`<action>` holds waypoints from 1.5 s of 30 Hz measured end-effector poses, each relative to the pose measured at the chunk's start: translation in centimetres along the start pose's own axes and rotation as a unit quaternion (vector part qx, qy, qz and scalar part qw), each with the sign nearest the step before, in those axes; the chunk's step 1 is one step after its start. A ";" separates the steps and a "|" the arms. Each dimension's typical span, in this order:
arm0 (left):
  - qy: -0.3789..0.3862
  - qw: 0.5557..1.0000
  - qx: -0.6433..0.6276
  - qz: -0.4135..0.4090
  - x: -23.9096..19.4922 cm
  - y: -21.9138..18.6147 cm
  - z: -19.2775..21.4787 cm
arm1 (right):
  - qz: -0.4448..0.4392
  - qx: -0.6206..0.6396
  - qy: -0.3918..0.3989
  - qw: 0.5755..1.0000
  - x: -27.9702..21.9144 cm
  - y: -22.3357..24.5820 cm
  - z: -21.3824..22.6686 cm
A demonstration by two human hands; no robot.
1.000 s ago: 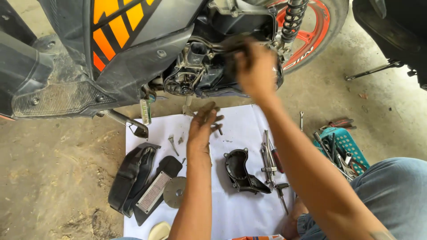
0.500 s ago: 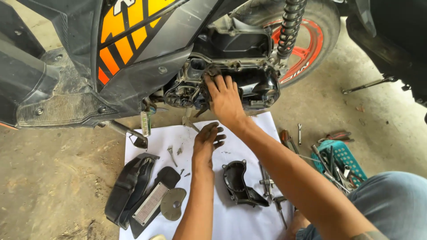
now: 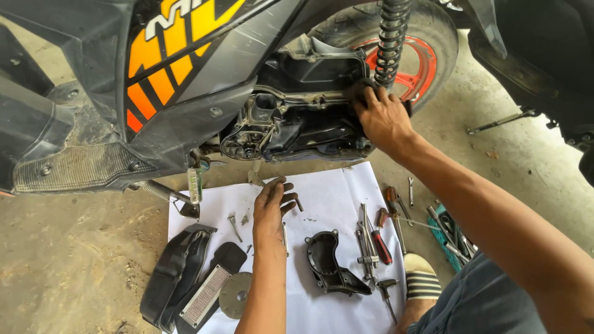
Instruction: Cleaning and inspecting the internal components of a motorcycle engine casing
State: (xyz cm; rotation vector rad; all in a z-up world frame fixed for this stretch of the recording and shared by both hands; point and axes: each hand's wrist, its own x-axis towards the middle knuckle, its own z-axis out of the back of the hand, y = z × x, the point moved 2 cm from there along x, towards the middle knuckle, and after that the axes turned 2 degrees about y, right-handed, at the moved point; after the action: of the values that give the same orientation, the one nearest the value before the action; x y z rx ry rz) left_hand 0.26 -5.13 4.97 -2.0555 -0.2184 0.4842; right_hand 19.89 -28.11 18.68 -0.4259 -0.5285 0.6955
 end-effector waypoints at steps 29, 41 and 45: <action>0.035 0.993 -0.095 0.063 1.5 4.4 -1.4 | 0.168 0.388 -0.167 0.891 14.3 7.9 5.3; -0.011 0.999 -0.020 0.042 -1.9 2.2 -2.6 | 0.090 0.308 -0.203 0.925 14.0 9.8 6.6; 0.020 0.998 -0.053 0.023 0.8 2.9 -2.3 | 0.089 0.190 -0.195 0.958 10.0 7.3 5.8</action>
State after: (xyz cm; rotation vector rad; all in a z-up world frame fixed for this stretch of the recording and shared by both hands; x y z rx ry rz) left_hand 1.83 -8.15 3.35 -2.1758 -0.1763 0.4668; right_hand 19.41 -14.98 22.54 0.0295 -0.7145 1.0428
